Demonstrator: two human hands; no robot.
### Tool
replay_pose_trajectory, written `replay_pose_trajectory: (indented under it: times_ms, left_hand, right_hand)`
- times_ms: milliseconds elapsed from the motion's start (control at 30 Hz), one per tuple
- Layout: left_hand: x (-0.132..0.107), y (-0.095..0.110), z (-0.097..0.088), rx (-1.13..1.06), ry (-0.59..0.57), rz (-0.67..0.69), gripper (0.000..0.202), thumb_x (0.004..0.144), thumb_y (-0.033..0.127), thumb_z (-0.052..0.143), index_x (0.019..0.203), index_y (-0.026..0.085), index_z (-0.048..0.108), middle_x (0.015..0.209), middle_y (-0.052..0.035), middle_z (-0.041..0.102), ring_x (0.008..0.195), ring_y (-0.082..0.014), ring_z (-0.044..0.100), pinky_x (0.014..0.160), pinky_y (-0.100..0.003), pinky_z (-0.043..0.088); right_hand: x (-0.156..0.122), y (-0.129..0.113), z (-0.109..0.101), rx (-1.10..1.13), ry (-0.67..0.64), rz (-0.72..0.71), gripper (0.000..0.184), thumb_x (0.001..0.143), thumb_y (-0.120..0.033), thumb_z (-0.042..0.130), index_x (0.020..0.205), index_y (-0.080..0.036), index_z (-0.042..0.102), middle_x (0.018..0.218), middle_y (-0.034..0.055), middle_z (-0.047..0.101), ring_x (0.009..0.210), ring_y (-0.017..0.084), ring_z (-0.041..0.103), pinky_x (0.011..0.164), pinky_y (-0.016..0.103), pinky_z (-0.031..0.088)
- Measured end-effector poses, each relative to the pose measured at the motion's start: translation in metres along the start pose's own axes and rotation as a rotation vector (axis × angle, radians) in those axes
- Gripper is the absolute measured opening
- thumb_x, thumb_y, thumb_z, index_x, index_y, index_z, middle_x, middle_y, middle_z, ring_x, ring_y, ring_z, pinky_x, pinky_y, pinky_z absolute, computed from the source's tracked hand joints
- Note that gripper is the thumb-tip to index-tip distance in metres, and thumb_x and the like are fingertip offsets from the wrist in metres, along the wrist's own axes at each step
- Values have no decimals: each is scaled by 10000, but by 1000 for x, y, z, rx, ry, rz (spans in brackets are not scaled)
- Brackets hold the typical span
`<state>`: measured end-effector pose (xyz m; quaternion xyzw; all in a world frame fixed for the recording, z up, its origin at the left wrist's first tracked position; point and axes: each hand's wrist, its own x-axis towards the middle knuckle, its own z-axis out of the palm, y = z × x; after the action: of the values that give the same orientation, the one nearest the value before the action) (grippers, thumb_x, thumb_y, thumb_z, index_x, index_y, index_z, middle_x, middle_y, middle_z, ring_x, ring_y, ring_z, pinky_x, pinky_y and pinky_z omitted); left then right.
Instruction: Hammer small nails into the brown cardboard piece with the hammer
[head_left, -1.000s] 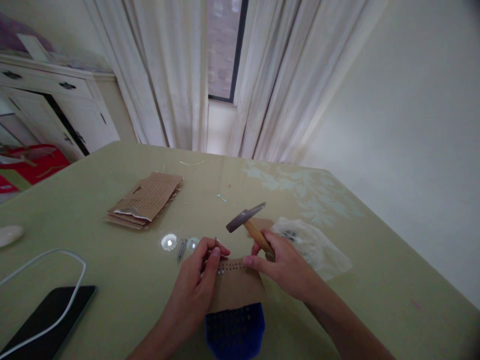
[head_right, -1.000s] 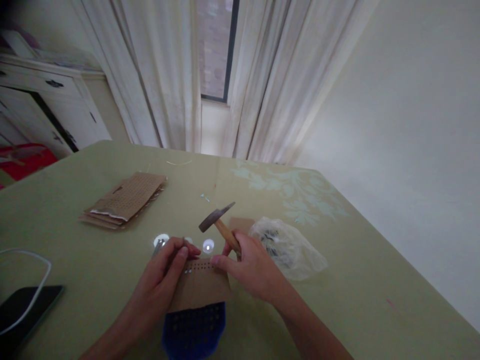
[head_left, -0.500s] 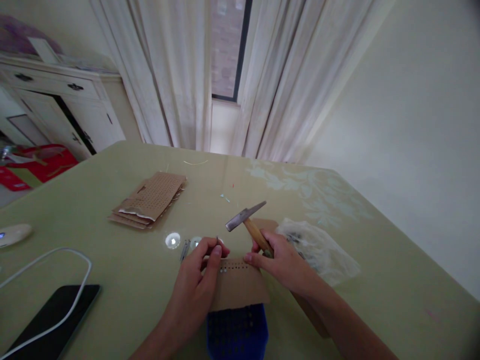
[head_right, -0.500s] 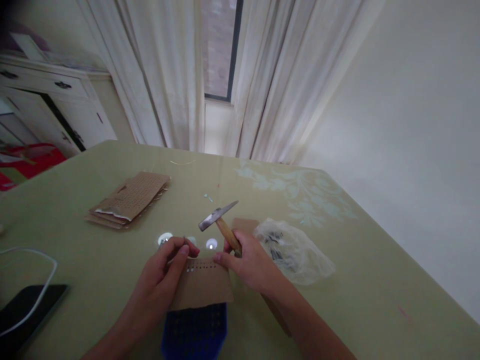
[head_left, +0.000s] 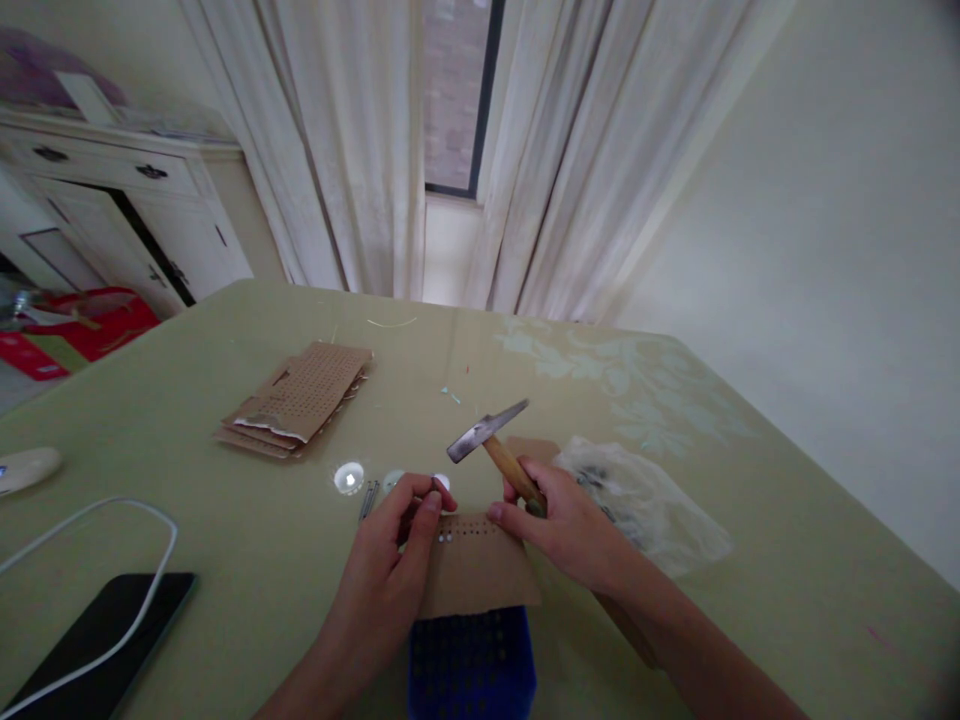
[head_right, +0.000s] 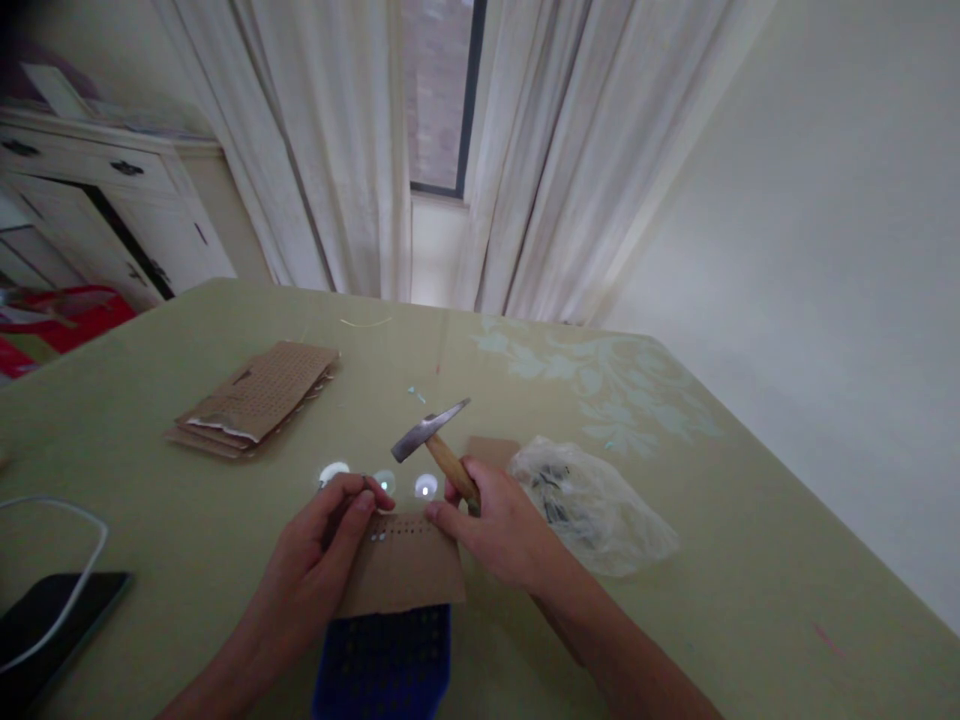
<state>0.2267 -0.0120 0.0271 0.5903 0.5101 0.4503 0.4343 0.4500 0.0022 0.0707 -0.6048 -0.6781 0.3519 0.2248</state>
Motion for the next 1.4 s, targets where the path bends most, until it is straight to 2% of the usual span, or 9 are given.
replay_pose_trajectory:
  times_ms: [233, 333, 567, 767, 1000, 1167, 1300, 1333, 1400]
  left_hand:
    - [1, 0, 0, 15, 10, 20, 323, 1087, 475, 551, 926, 243, 708, 824, 1, 704, 744, -179, 659, 658, -242, 518]
    - [0, 1, -3, 4, 8, 29, 300, 1076, 465, 577, 931, 245, 720, 818, 2, 706, 734, -176, 655, 650, -232, 528]
    - [3, -1, -12, -17, -95, 60, 256, 1069, 429, 630, 947, 247, 764, 889, -20, 746, 824, -190, 707, 720, -240, 605]
    - [2, -1, -12, -24, -73, 126, 224, 1056, 383, 643, 992, 278, 830, 1151, -76, 780, 1078, -245, 759, 795, -278, 673]
    - [1, -3, -12, 111, -91, 228, 199, 1035, 360, 691, 977, 321, 878, 1142, -66, 804, 1068, -249, 774, 929, -349, 660]
    - [2, -3, -12, 128, -98, 257, 194, 1027, 327, 700, 960, 321, 882, 1106, -63, 813, 1022, -244, 787, 881, -334, 673]
    - [0, -1, -12, 149, -109, 248, 203, 1038, 353, 682, 1003, 331, 881, 1138, -79, 798, 1036, -261, 786, 648, -253, 667]
    - [-1, 0, -12, 166, -109, 259, 203, 1040, 351, 679, 1020, 336, 881, 1148, -80, 795, 1032, -262, 787, 642, -252, 669]
    - [-2, 1, -13, 204, -98, 307, 200, 1040, 329, 681, 1038, 343, 880, 1144, -75, 796, 1002, -252, 794, 737, -287, 694]
  right_hand:
    - [1, -2, 1, 100, -104, 54, 402, 770, -446, 941, 915, -226, 637, 834, -32, 623, 781, 198, 577, 669, 300, 396]
    - [1, 0, 2, 107, -108, 31, 387, 802, -461, 920, 922, -223, 639, 838, -34, 614, 783, 192, 570, 672, 298, 396]
    - [-1, -1, 1, 61, -113, -15, 304, 881, -433, 857, 908, -227, 635, 799, -45, 594, 760, 181, 569, 650, 291, 373]
    - [-3, -4, 1, 79, -124, -23, 292, 893, -424, 838, 892, -230, 619, 787, -46, 592, 752, 181, 572, 647, 291, 374]
    - [-2, -6, -1, 69, -124, -39, 282, 899, -428, 833, 893, -231, 631, 819, -31, 623, 779, 192, 600, 676, 299, 392]
    - [-2, -4, 0, 62, -130, -36, 277, 909, -422, 843, 906, -230, 643, 844, -24, 647, 794, 197, 616, 683, 303, 397]
    - [-1, -5, 1, -11, -113, -55, 276, 964, -431, 806, 903, -232, 625, 868, -18, 664, 825, 205, 633, 703, 313, 392]
    - [-2, -6, -1, -45, -94, -74, 282, 1008, -430, 757, 879, -233, 601, 868, -15, 656, 827, 204, 625, 711, 318, 388]
    - [-5, -12, -10, -113, -31, -128, 315, 1097, -410, 630, 847, -235, 553, 887, -2, 645, 847, 206, 615, 746, 330, 394]
